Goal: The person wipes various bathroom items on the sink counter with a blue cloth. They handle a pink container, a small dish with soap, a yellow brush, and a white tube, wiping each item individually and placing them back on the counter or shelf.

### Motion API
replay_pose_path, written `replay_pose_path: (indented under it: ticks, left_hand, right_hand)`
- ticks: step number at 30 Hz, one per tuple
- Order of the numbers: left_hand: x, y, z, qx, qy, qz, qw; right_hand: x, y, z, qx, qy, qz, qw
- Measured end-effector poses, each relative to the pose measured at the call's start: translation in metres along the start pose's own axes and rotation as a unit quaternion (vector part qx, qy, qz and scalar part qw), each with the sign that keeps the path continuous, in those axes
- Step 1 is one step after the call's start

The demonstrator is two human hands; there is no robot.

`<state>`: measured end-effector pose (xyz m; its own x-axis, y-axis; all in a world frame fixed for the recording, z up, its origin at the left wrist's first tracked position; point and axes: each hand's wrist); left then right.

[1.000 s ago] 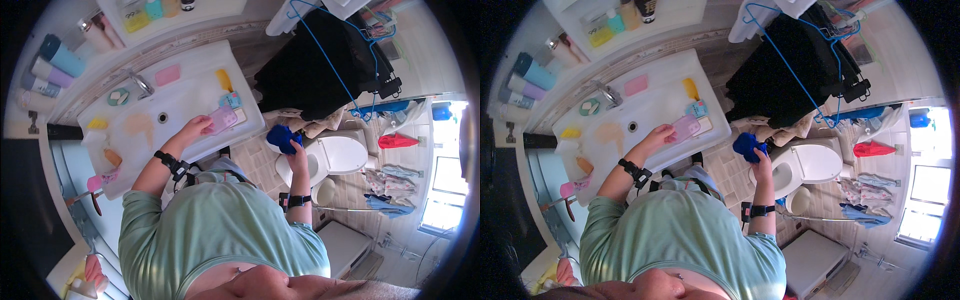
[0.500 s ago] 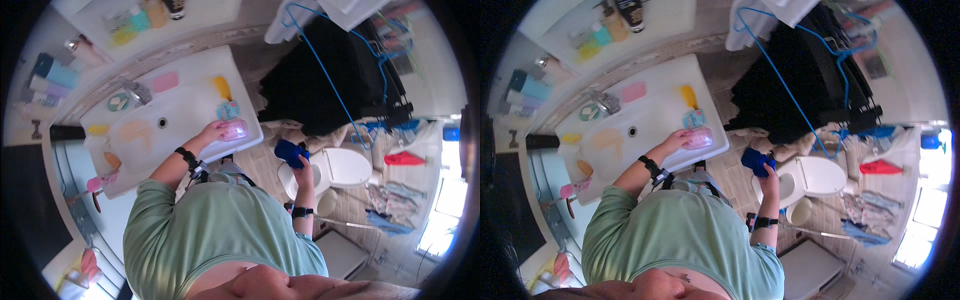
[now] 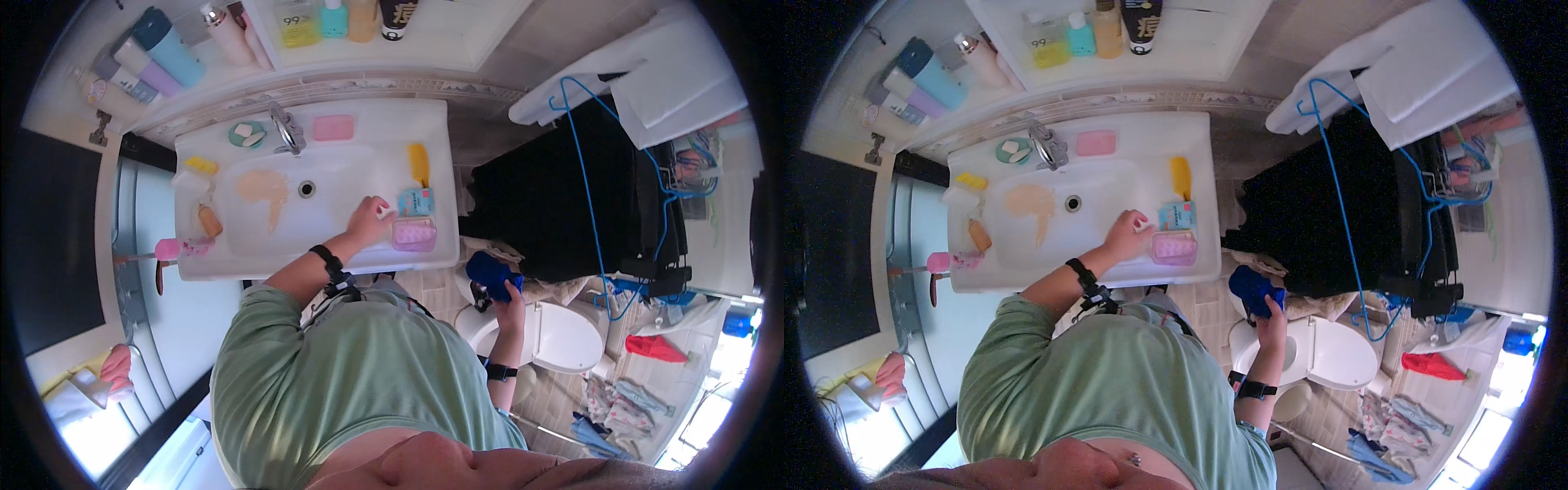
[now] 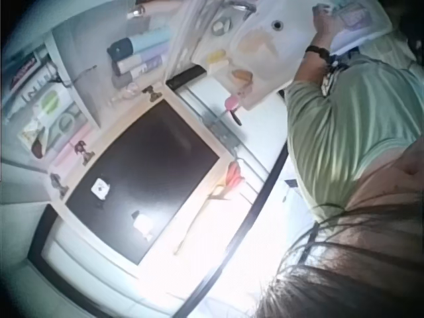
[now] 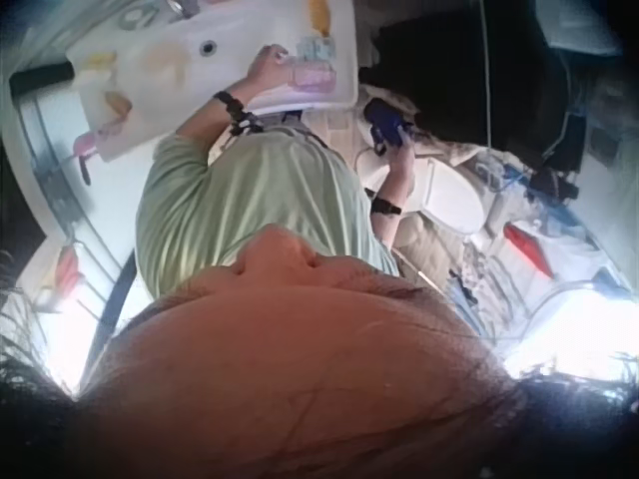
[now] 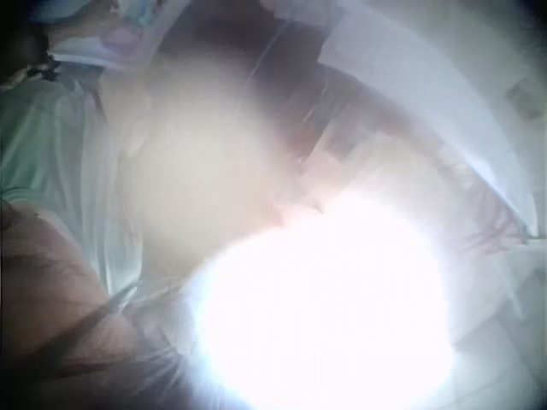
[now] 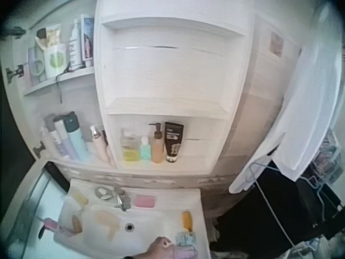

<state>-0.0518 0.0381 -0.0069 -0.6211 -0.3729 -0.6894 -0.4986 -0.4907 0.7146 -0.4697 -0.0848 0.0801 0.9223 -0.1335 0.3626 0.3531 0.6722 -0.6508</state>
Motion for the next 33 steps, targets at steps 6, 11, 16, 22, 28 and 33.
replay_pose_path:
  ticks: [6, 11, 16, 22, 28, 33]
  left_hand:
    - [-0.109, -0.176, -0.065, -0.166, 0.141, 0.128, 0.968]
    - [-0.218, -0.224, -0.093, -0.398, 0.224, 0.391, 0.799]
    - [-0.26, -0.261, -0.118, -0.395, 0.226, 0.391, 0.8]
    - [-0.26, -0.282, -0.145, -0.362, 0.197, 0.443, 0.797]
    - [-0.265, -0.287, -0.137, -0.349, 0.188, 0.518, 0.758]
    - [-0.271, -0.296, -0.136, -0.336, 0.179, 0.509, 0.772]
  right_hand:
    - [0.043, -0.022, 0.007, -0.018, -0.067, 0.04, 0.997]
    - [0.08, -0.024, 0.013, -0.009, -0.087, 0.068, 0.994]
    - [0.096, 0.006, 0.016, -0.002, -0.07, 0.037, 0.997]
    - [0.101, 0.052, 0.043, -0.047, -0.044, 0.072, 0.995]
    - [0.122, 0.074, 0.072, -0.007, -0.037, -0.015, 0.999]
    - [0.138, 0.078, 0.083, -0.015, -0.018, 0.003, 1.0]
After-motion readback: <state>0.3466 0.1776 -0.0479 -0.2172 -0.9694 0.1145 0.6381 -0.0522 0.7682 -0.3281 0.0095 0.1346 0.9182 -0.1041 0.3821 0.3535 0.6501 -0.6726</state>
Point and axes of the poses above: each hand's wrist, its own z-axis away from the middle knuckle, its own x-axis out of the palm, y = z × x, and after that the axes turned 11 degrees about -z, right-handed
